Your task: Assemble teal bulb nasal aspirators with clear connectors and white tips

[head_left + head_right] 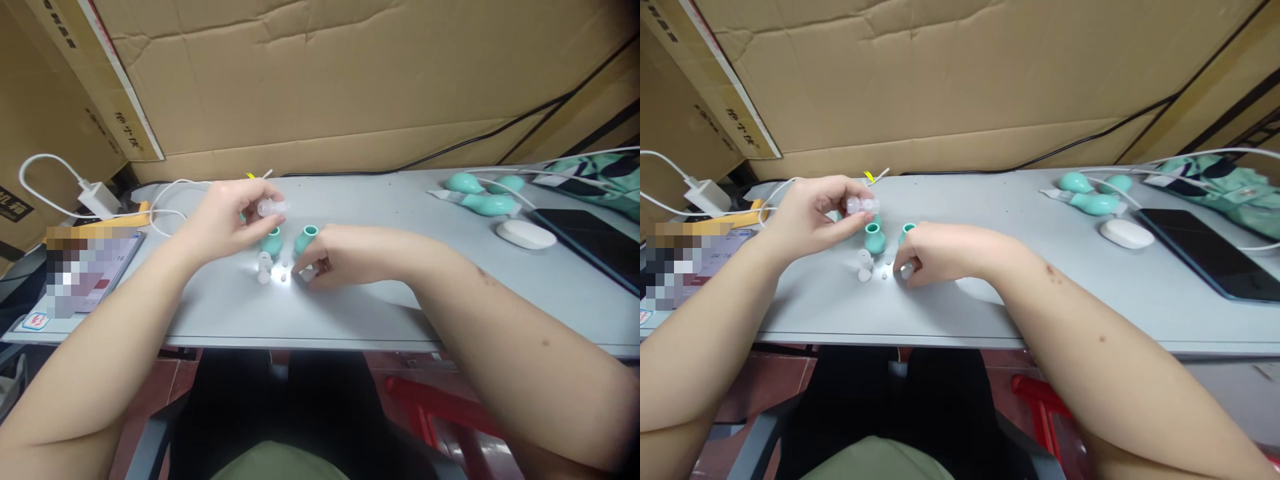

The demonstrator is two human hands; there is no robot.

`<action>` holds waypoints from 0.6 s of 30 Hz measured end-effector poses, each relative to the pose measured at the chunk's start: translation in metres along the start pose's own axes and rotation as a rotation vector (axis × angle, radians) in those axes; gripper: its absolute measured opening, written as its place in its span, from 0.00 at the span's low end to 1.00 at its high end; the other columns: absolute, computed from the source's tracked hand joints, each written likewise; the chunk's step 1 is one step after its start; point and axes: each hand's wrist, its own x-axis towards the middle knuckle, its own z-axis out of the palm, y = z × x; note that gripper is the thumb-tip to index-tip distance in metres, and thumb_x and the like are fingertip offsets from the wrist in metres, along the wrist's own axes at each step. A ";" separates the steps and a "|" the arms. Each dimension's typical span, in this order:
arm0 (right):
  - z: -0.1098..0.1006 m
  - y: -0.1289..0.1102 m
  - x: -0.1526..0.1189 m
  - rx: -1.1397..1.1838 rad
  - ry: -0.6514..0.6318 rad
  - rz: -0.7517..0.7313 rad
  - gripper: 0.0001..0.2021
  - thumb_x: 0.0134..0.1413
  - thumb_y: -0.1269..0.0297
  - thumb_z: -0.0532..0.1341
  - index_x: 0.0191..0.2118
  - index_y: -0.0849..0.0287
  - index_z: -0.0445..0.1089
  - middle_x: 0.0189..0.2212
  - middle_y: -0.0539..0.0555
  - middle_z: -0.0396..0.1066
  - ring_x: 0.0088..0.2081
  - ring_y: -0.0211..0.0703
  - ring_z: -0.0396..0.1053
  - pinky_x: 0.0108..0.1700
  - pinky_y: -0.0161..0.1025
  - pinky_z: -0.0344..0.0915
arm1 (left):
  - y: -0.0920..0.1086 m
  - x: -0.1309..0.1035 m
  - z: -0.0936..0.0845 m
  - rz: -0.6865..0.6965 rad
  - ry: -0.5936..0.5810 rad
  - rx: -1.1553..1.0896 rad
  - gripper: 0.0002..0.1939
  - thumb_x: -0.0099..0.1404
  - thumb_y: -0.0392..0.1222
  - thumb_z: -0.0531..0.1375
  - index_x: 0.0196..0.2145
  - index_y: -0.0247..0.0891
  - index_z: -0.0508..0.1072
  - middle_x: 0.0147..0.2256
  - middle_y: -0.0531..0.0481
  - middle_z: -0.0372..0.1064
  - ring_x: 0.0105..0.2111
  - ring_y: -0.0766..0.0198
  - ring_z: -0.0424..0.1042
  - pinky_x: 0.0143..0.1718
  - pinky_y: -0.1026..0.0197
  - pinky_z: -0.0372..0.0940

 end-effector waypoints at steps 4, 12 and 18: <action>-0.011 -0.006 -0.004 -0.077 -0.122 0.180 0.10 0.58 0.71 0.74 0.43 0.52 0.89 0.25 0.45 0.76 0.23 0.36 0.65 0.25 0.39 0.55 | 0.001 0.000 0.001 0.001 0.001 -0.035 0.08 0.70 0.46 0.69 0.41 0.40 0.84 0.32 0.49 0.82 0.29 0.63 0.75 0.33 0.59 0.70; -0.007 -0.005 -0.003 0.152 0.583 -0.067 0.08 0.66 0.58 0.71 0.34 0.50 0.79 0.27 0.49 0.73 0.29 0.43 0.67 0.33 0.46 0.65 | -0.002 0.001 0.008 -0.020 0.002 -0.072 0.09 0.68 0.45 0.71 0.41 0.38 0.87 0.30 0.50 0.82 0.29 0.65 0.76 0.32 0.63 0.69; 0.007 0.005 0.009 -0.022 0.718 -0.202 0.06 0.65 0.66 0.67 0.35 0.49 0.79 0.30 0.48 0.77 0.31 0.44 0.72 0.36 0.45 0.68 | -0.003 0.000 0.015 0.019 -0.024 -0.013 0.08 0.68 0.44 0.69 0.41 0.38 0.88 0.28 0.52 0.79 0.27 0.66 0.72 0.31 0.63 0.64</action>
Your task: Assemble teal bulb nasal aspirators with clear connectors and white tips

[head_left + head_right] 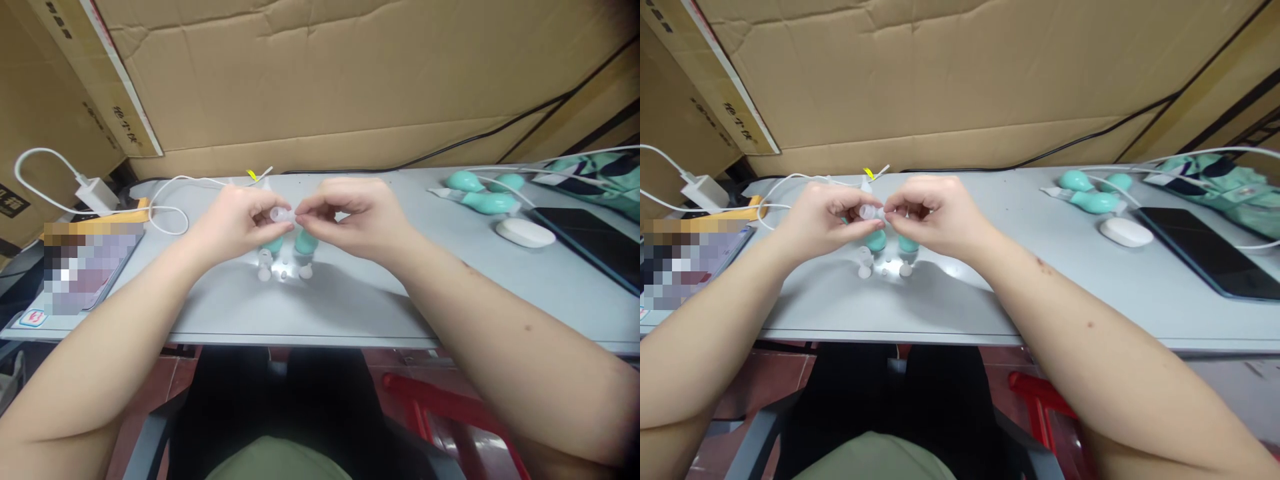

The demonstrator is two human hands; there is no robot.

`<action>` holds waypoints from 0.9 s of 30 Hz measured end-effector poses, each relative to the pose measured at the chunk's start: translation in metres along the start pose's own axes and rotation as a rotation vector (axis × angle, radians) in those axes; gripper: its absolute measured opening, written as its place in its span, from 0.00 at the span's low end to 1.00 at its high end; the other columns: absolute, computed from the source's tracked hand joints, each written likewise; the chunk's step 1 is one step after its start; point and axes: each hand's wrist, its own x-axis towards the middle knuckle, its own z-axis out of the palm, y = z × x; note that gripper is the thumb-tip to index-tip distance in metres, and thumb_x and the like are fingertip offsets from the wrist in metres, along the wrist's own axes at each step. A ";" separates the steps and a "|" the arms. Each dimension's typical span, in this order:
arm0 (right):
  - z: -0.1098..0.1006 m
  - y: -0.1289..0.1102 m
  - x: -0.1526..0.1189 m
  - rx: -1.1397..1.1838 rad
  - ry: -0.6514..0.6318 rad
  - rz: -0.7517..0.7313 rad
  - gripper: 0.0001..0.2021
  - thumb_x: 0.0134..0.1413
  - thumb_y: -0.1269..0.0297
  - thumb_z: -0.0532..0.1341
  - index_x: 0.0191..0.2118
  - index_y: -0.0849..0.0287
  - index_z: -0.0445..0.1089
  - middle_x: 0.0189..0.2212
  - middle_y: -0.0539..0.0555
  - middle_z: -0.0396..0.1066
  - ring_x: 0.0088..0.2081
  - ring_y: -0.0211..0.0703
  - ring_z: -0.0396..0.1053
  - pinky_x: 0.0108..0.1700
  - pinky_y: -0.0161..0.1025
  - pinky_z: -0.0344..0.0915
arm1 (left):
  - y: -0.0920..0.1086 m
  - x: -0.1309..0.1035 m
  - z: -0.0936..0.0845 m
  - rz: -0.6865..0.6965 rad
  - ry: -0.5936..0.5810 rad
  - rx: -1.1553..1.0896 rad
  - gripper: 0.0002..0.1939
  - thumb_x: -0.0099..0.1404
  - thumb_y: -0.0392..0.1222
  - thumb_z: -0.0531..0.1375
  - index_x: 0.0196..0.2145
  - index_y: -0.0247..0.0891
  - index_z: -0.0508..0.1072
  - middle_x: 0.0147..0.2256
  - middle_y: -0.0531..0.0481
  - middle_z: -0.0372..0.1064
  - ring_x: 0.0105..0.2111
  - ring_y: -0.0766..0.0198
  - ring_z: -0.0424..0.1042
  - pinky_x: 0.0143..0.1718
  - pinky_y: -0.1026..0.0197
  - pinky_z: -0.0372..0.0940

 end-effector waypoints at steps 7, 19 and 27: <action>-0.003 -0.003 0.000 -0.132 -0.050 -0.026 0.10 0.65 0.70 0.64 0.32 0.49 0.77 0.27 0.49 0.74 0.30 0.44 0.70 0.38 0.45 0.66 | 0.005 0.001 -0.001 -0.070 -0.094 0.009 0.10 0.72 0.44 0.67 0.43 0.38 0.87 0.27 0.54 0.75 0.26 0.68 0.65 0.31 0.63 0.59; -0.008 0.004 0.000 -0.169 -0.131 -0.129 0.11 0.72 0.67 0.61 0.35 0.52 0.76 0.29 0.49 0.75 0.31 0.42 0.70 0.37 0.42 0.64 | 0.016 0.003 -0.004 -0.294 -0.215 -0.212 0.11 0.72 0.48 0.67 0.38 0.38 0.81 0.25 0.55 0.72 0.25 0.66 0.70 0.28 0.61 0.61; -0.014 0.009 -0.002 -0.162 -0.231 -0.178 0.10 0.76 0.65 0.61 0.40 0.52 0.77 0.34 0.51 0.79 0.34 0.42 0.74 0.39 0.42 0.65 | 0.017 0.004 -0.006 -0.379 -0.320 -0.375 0.13 0.74 0.49 0.68 0.36 0.38 0.79 0.29 0.51 0.77 0.26 0.65 0.75 0.30 0.61 0.70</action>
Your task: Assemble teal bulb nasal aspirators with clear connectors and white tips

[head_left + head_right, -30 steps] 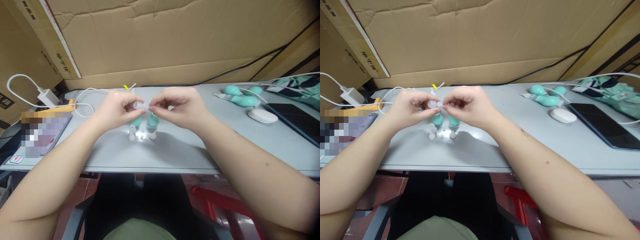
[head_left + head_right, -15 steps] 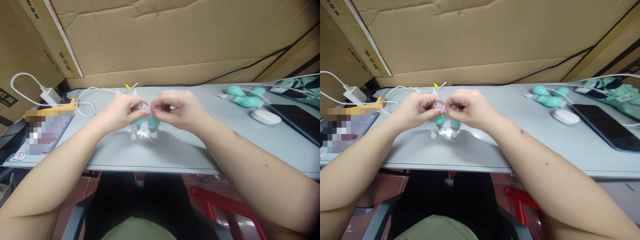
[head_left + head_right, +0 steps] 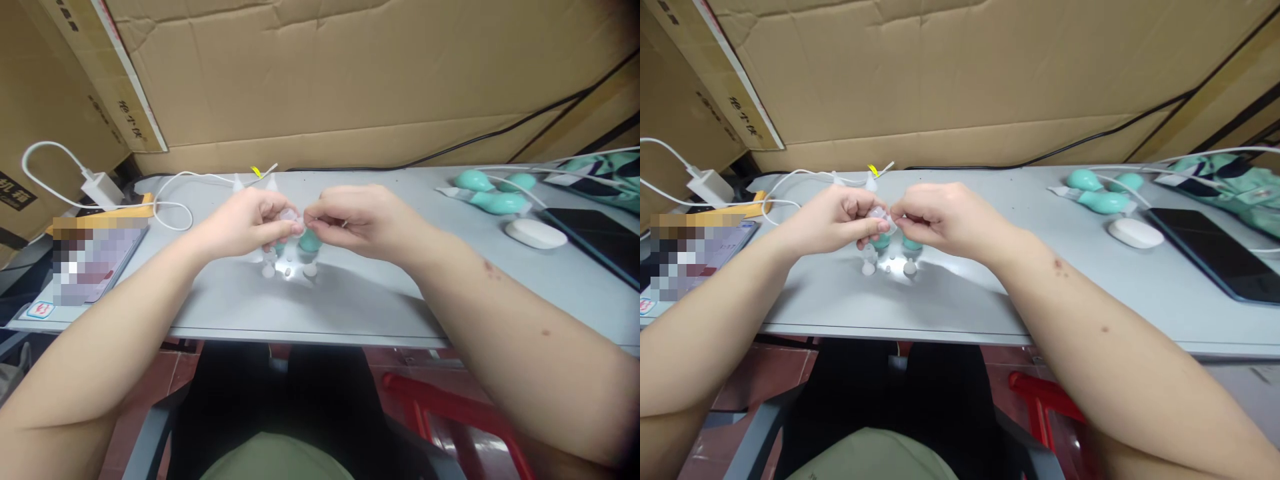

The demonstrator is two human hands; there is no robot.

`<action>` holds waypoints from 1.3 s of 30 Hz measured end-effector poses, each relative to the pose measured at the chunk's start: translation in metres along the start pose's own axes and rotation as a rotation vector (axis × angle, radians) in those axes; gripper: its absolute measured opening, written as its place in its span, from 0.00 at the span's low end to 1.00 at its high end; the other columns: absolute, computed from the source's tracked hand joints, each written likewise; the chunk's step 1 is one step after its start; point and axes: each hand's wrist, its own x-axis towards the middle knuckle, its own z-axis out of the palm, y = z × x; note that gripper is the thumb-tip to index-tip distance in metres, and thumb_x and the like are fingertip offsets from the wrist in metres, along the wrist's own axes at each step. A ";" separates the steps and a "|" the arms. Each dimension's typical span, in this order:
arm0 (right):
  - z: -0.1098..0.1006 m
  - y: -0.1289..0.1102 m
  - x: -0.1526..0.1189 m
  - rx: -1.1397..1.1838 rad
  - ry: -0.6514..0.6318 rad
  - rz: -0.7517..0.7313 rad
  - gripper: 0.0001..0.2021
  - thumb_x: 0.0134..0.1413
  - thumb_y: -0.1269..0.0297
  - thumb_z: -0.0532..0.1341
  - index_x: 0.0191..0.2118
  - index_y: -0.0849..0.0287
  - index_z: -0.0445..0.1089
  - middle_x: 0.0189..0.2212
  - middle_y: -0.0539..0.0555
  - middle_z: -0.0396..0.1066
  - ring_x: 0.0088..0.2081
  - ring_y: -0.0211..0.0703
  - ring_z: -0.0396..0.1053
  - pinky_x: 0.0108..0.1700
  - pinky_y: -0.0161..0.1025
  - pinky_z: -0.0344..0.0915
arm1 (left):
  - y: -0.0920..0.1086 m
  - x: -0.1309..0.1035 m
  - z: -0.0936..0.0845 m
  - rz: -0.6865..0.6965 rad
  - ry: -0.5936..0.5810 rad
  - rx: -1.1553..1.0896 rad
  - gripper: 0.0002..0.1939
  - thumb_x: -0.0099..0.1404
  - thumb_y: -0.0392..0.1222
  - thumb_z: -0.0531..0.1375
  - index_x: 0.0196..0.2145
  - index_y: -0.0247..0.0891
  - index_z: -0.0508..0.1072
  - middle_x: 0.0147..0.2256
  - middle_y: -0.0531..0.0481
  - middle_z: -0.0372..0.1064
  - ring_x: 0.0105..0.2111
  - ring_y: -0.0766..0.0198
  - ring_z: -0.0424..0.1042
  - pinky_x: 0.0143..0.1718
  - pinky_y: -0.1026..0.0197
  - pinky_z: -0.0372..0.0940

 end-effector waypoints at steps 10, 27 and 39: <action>-0.003 -0.010 0.004 -0.030 -0.095 0.101 0.10 0.75 0.60 0.57 0.38 0.52 0.69 0.32 0.50 0.75 0.31 0.42 0.68 0.37 0.42 0.59 | 0.001 -0.001 -0.005 -0.008 -0.054 -0.092 0.13 0.76 0.47 0.69 0.35 0.37 0.79 0.29 0.51 0.77 0.24 0.68 0.74 0.27 0.64 0.68; -0.010 -0.028 0.008 0.144 -0.297 0.303 0.09 0.70 0.66 0.60 0.34 0.51 0.63 0.28 0.46 0.69 0.27 0.38 0.61 0.30 0.39 0.56 | 0.007 -0.004 -0.009 -0.003 -0.204 -0.008 0.11 0.78 0.47 0.66 0.39 0.38 0.78 0.28 0.53 0.72 0.25 0.69 0.70 0.25 0.66 0.65; -0.006 -0.019 0.005 0.254 -0.061 0.228 0.04 0.69 0.64 0.65 0.38 0.52 0.74 0.30 0.49 0.76 0.31 0.41 0.71 0.36 0.41 0.66 | -0.002 -0.002 -0.009 0.012 -0.194 -0.117 0.14 0.80 0.50 0.67 0.40 0.38 0.78 0.36 0.46 0.83 0.29 0.66 0.81 0.31 0.64 0.77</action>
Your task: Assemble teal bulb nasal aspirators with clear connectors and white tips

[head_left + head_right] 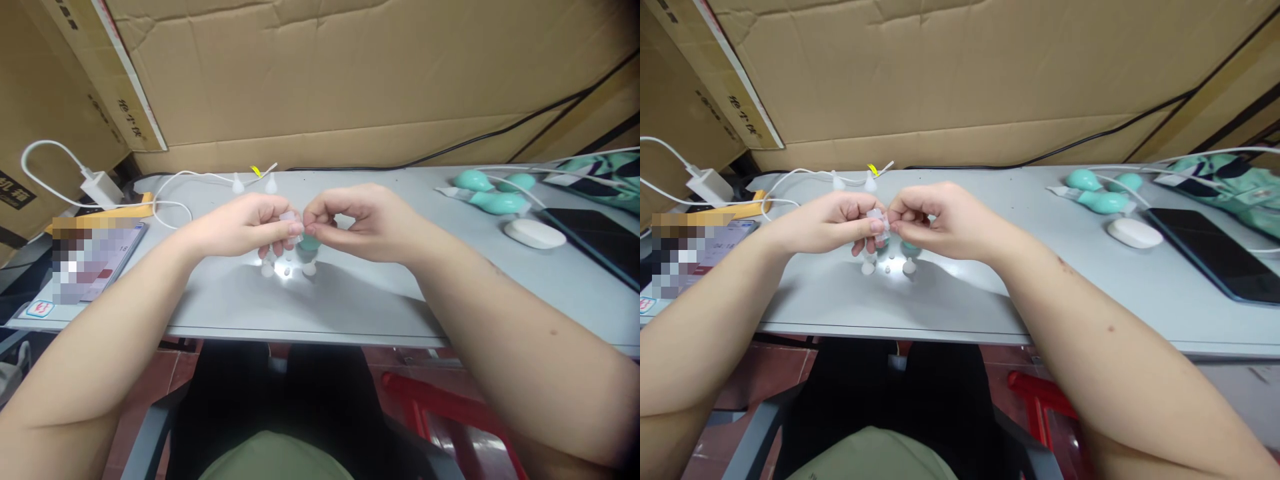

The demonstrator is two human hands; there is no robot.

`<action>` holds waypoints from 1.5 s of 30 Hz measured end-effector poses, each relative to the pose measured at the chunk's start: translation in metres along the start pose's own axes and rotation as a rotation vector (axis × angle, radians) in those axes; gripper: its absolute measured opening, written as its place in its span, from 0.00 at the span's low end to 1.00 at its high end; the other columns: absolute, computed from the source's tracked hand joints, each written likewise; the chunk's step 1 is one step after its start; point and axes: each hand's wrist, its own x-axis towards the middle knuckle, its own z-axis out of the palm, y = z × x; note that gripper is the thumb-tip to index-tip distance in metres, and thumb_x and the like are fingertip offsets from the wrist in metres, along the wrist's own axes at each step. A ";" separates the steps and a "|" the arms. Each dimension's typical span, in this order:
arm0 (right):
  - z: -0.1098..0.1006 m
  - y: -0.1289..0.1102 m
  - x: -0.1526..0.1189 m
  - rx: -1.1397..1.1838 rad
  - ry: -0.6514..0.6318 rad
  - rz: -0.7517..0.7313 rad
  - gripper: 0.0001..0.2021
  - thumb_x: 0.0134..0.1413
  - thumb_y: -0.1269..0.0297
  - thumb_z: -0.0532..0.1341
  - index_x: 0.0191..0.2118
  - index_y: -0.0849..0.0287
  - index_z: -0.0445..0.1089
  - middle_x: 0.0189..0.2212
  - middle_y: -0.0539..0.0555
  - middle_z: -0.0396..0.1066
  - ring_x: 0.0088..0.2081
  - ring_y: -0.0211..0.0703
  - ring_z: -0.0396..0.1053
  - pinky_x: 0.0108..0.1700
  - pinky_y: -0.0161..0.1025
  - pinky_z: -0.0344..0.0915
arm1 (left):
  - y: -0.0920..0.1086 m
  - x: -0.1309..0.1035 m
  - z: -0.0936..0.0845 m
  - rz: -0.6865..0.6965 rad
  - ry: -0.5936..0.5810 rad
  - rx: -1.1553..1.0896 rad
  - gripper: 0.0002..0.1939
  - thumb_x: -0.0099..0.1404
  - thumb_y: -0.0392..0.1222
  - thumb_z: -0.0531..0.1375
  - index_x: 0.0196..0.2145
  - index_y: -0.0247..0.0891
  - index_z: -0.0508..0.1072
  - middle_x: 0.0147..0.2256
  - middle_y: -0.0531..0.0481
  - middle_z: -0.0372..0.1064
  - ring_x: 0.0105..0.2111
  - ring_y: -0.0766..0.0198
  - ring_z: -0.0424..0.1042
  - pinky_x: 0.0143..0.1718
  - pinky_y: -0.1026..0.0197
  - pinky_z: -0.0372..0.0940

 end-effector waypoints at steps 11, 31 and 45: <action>0.004 0.007 0.004 0.173 0.029 -0.005 0.11 0.72 0.57 0.66 0.37 0.51 0.66 0.29 0.47 0.68 0.31 0.42 0.64 0.37 0.43 0.62 | -0.002 0.005 0.017 0.071 0.252 -0.216 0.16 0.77 0.41 0.71 0.57 0.42 0.73 0.38 0.52 0.82 0.36 0.64 0.86 0.39 0.63 0.83; -0.028 -0.003 -0.001 -0.220 -0.340 0.304 0.10 0.53 0.74 0.66 0.26 0.53 0.70 0.20 0.43 0.66 0.21 0.35 0.57 0.24 0.39 0.51 | -0.002 -0.002 0.019 0.239 0.344 0.339 0.13 0.74 0.40 0.66 0.55 0.40 0.81 0.39 0.48 0.82 0.37 0.62 0.81 0.37 0.60 0.73; -0.010 -0.004 0.004 -0.552 -0.625 0.461 0.11 0.59 0.71 0.64 0.26 0.53 0.72 0.24 0.48 0.68 0.23 0.39 0.58 0.28 0.43 0.49 | -0.014 0.004 0.017 0.449 0.145 0.676 0.11 0.82 0.38 0.65 0.54 0.37 0.88 0.45 0.44 0.85 0.41 0.60 0.81 0.43 0.59 0.72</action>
